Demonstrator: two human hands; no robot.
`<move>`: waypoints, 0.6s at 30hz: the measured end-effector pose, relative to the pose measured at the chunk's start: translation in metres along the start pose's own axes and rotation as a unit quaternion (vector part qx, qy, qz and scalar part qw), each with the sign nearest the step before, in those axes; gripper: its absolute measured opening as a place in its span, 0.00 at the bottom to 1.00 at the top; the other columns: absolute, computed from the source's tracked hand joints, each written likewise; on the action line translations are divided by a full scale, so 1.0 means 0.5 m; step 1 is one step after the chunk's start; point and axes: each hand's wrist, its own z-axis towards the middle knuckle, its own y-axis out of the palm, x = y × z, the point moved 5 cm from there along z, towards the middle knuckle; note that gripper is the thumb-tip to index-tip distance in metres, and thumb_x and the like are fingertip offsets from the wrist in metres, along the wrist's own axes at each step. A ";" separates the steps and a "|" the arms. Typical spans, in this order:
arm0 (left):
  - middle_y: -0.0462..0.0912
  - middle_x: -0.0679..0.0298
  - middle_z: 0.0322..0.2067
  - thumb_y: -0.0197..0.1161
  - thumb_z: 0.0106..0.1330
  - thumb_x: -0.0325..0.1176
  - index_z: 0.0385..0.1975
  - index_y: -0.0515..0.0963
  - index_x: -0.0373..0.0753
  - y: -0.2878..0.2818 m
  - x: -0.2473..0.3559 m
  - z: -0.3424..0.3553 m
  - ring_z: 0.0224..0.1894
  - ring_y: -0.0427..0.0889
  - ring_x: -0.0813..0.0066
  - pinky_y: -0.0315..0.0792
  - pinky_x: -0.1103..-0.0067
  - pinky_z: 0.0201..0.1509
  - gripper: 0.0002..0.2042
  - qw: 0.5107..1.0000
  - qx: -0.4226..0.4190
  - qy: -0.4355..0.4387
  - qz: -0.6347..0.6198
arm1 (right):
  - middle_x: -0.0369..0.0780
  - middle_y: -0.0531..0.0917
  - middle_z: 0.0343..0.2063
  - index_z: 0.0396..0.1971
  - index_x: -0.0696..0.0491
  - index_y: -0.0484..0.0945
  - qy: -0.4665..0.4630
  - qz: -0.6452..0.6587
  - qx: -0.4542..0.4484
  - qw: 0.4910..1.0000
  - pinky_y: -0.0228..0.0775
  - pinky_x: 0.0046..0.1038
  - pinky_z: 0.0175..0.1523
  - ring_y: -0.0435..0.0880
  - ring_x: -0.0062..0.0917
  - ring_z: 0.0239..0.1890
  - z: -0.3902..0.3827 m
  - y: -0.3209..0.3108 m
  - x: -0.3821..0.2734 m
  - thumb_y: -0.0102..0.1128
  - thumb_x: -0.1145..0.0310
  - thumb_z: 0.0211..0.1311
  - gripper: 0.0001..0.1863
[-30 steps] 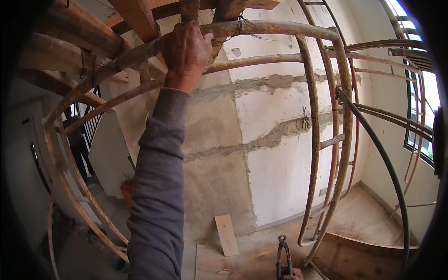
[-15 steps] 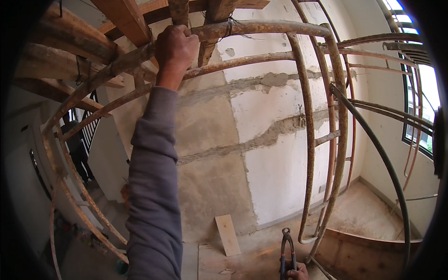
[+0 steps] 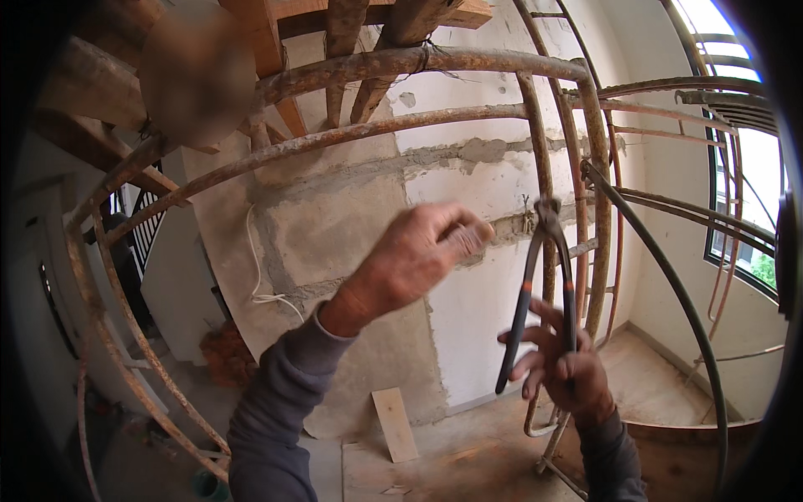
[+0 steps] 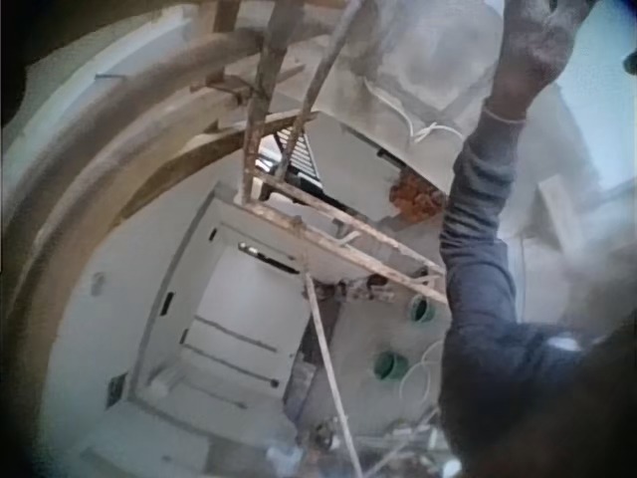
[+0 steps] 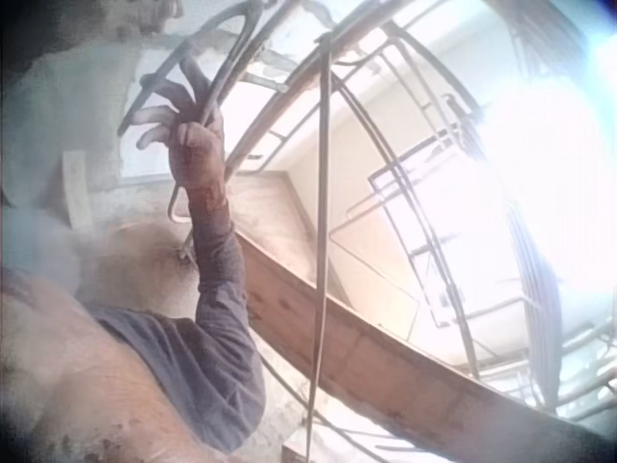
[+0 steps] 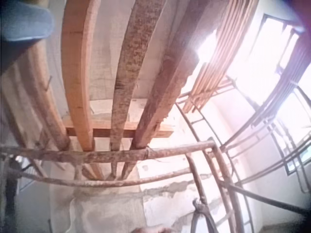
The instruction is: The person uses a pair of pincers to twist and tighten wire around wooden beams and metal poles of a scaffolding structure, repeating this process at different joints.
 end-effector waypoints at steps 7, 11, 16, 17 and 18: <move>0.80 0.63 0.37 0.49 0.76 0.52 0.56 0.71 0.32 0.044 0.007 -0.011 0.36 0.83 0.76 0.81 0.79 0.38 0.25 0.960 -0.080 -0.027 -0.268 | 0.61 0.74 0.53 0.68 0.69 0.51 -0.042 -0.107 -0.112 0.987 0.88 0.33 0.41 0.85 0.47 0.48 0.168 0.099 -0.102 0.55 0.75 0.52 0.42; 0.80 0.60 0.33 0.49 0.77 0.46 0.54 0.70 0.28 -0.005 0.015 0.027 0.30 0.85 0.74 0.84 0.79 0.30 0.23 0.964 -0.012 -0.022 -0.265 | 0.59 0.75 0.53 0.67 0.69 0.53 -0.027 -0.162 -0.127 0.978 0.87 0.33 0.44 0.85 0.43 0.49 0.231 0.133 -0.145 0.48 0.74 0.54 0.37; 0.81 0.58 0.33 0.51 0.75 0.43 0.51 0.72 0.26 -0.059 0.028 0.062 0.24 0.85 0.72 0.84 0.79 0.26 0.22 0.967 0.031 0.016 -0.254 | 0.54 0.77 0.54 0.64 0.69 0.60 -0.042 -0.313 -0.137 0.939 0.84 0.26 0.44 0.85 0.32 0.49 0.286 0.185 -0.194 0.46 0.71 0.59 0.33; 0.81 0.57 0.34 0.52 0.75 0.43 0.51 0.73 0.26 -0.068 0.030 0.068 0.24 0.85 0.71 0.83 0.78 0.25 0.21 0.967 0.044 0.012 -0.250 | 0.53 0.78 0.53 0.64 0.68 0.61 -0.047 -0.327 -0.127 0.935 0.83 0.24 0.42 0.85 0.30 0.47 0.292 0.191 -0.202 0.46 0.72 0.59 0.32; 0.81 0.57 0.34 0.52 0.74 0.43 0.50 0.73 0.26 -0.076 0.030 0.072 0.24 0.85 0.71 0.83 0.78 0.24 0.21 0.968 0.056 0.009 -0.246 | 0.52 0.79 0.51 0.64 0.68 0.62 -0.047 -0.334 -0.117 0.934 0.81 0.23 0.39 0.84 0.27 0.43 0.301 0.189 -0.211 0.45 0.72 0.58 0.32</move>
